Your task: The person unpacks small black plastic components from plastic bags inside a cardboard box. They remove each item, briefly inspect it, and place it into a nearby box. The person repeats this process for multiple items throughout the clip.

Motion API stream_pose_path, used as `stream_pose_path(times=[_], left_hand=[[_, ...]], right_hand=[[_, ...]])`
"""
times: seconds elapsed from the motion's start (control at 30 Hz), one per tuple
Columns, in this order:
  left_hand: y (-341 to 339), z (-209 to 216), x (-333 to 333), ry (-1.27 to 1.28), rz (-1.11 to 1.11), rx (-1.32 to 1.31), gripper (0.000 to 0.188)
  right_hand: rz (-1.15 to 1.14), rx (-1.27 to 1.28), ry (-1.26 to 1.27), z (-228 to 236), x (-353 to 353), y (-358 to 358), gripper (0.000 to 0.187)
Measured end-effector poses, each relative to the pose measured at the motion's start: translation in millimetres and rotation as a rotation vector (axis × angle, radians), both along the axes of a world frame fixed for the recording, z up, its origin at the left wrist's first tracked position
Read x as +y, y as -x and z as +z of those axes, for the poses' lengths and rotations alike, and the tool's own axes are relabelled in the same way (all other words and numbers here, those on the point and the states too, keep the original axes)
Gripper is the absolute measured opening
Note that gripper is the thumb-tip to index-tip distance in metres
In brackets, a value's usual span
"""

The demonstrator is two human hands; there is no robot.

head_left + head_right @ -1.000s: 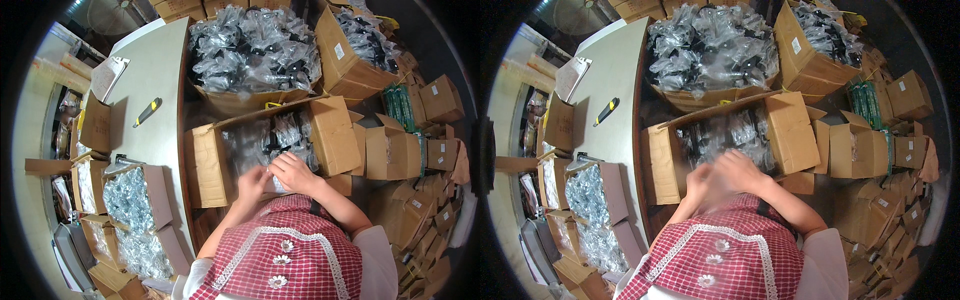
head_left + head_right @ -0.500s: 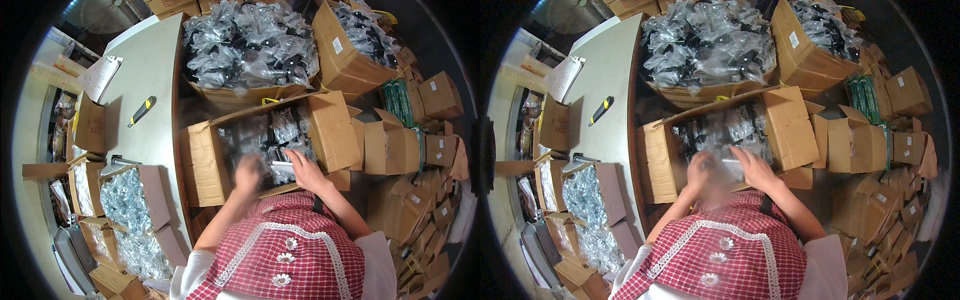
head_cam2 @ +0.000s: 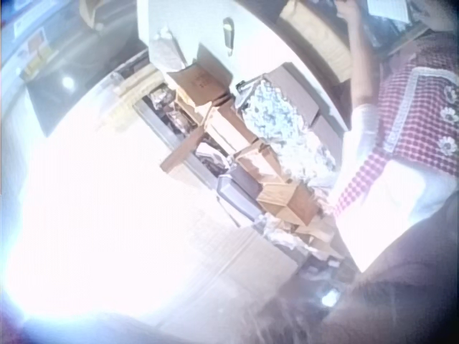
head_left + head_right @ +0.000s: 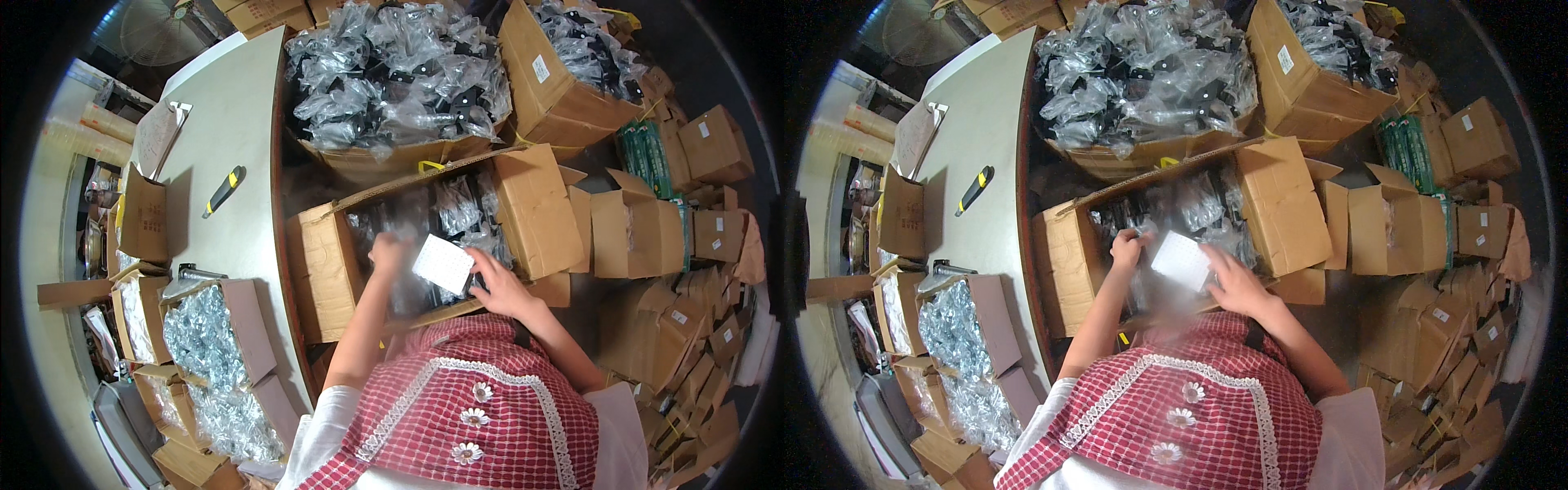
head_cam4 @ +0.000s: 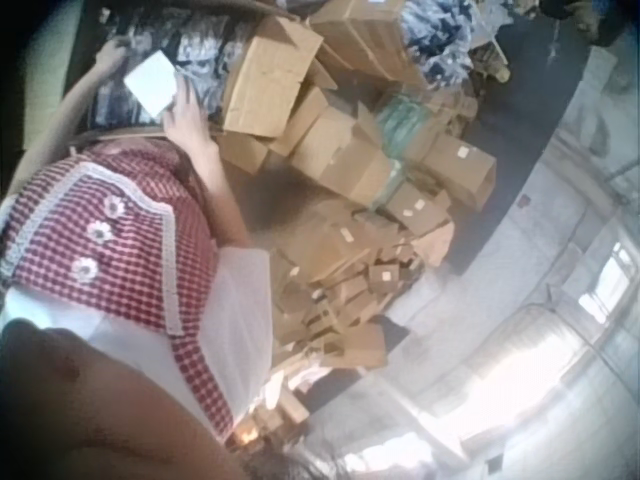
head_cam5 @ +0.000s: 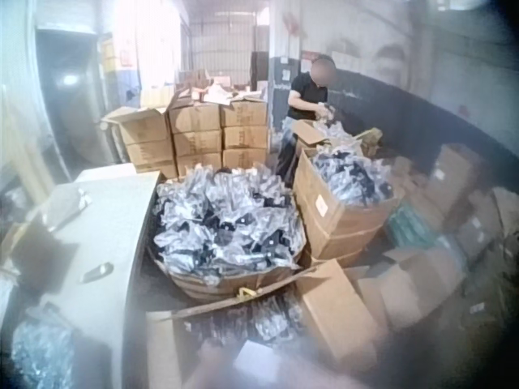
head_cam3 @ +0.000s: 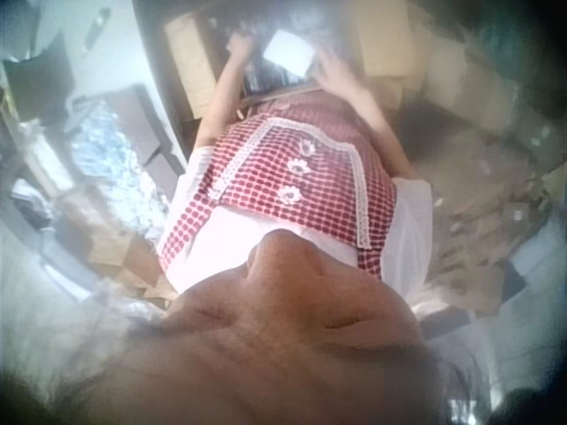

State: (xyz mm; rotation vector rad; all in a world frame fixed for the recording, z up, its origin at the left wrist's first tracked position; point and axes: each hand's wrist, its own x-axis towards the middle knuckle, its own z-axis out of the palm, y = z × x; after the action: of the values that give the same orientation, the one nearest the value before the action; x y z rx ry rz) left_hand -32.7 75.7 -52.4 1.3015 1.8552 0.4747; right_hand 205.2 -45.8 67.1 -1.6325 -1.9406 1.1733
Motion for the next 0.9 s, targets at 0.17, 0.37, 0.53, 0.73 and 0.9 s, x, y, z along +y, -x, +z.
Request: stream_pose_path(times=[0.17, 0.37, 0.53, 0.73, 0.9], left_hand=[[24, 25, -10, -0.041, 0.071, -0.814, 0.016], [22, 53, -48, -0.242, -0.097, -0.744, 0.015], [13, 73, -67, -0.379, -0.315, -0.566, 0.015], [9, 81, -76, -0.396, -0.358, -0.408, 0.016], [15, 73, -84, -0.412, -0.431, -0.309, 0.029]], right_hand=[[-0.155, 0.173, -0.202, -4, 10, -7, 0.061], [-0.25, 0.647, 0.137, 13, 28, 13, 0.018], [-0.13, 0.683, 0.245, 28, 46, 42, 0.009], [-0.09, 0.397, 0.267, 29, 49, 51, 0.025], [-0.01, 0.064, 0.128, 21, 48, 50, 0.034]])
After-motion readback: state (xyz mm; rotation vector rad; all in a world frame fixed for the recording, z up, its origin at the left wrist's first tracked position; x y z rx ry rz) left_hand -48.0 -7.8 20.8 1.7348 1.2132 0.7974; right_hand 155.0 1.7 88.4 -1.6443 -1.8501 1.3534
